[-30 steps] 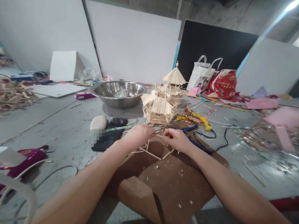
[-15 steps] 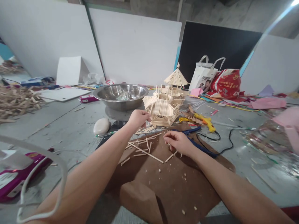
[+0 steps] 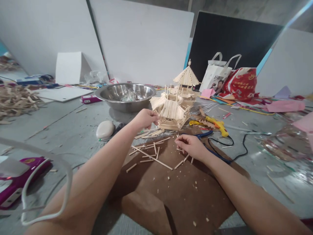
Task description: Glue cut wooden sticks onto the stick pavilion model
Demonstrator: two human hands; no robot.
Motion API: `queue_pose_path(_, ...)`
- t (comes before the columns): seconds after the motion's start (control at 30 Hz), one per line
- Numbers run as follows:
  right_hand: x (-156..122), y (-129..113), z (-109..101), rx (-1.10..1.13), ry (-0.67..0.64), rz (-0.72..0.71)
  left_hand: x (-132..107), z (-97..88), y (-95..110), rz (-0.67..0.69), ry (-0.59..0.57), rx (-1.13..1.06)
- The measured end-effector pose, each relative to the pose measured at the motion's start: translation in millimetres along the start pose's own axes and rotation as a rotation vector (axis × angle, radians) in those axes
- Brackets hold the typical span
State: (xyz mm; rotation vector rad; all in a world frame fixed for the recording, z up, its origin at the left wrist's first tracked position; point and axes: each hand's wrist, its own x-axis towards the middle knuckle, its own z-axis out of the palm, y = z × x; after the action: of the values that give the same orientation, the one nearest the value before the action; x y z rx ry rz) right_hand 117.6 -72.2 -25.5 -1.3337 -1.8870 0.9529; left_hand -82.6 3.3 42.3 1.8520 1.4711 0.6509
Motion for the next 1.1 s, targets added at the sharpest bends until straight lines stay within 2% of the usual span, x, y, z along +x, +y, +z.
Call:
queue_pose_path(0.1, -0.8, -0.9, -2.4, -0.237, 0.062, -0.089, -9.2, -14.4, -0.6, 0.035, -0.085, 0.083)
queue_pose_path(0.2, -1.3, -1.6, -2.7, -0.411, 0.059, -0.145, -15.6, -20.6, -2.2, 0.064, -0.168, 0.158)
queue_pose_path(0.33, -1.6, -0.4, -1.1, -0.500, 0.029, -0.153, -15.2, -9.9, -6.4, 0.105, -0.325, 0.330)
queue_pose_path(0.47, -2.8, 0.8, -0.2, -0.546, 0.011, -0.168, -10.3, 4.0, -10.9, 0.173, -0.419, 0.474)
queue_pose_path(0.57, -4.0, 0.4, -0.2, -0.550, -0.002, -0.179, -7.6, 6.7, -16.0, 0.198, -0.345, 0.656)
queue_pose_path(0.7, -5.0, -0.2, -0.1, -0.550, -0.023, -0.194, -7.1, 6.8, -23.9, 0.106, -0.275, 0.859)
queue_pose_path(1.0, -5.2, 0.6, -1.2, -0.556, -0.032, -0.212, -10.8, 10.4, -22.8, 0.143, -0.275, 0.954)
queue_pose_path(1.1, -5.5, 0.1, -1.2, -0.507, -0.002, -0.219, -14.9, 4.9, -14.3, 0.133, -0.321, 0.869)
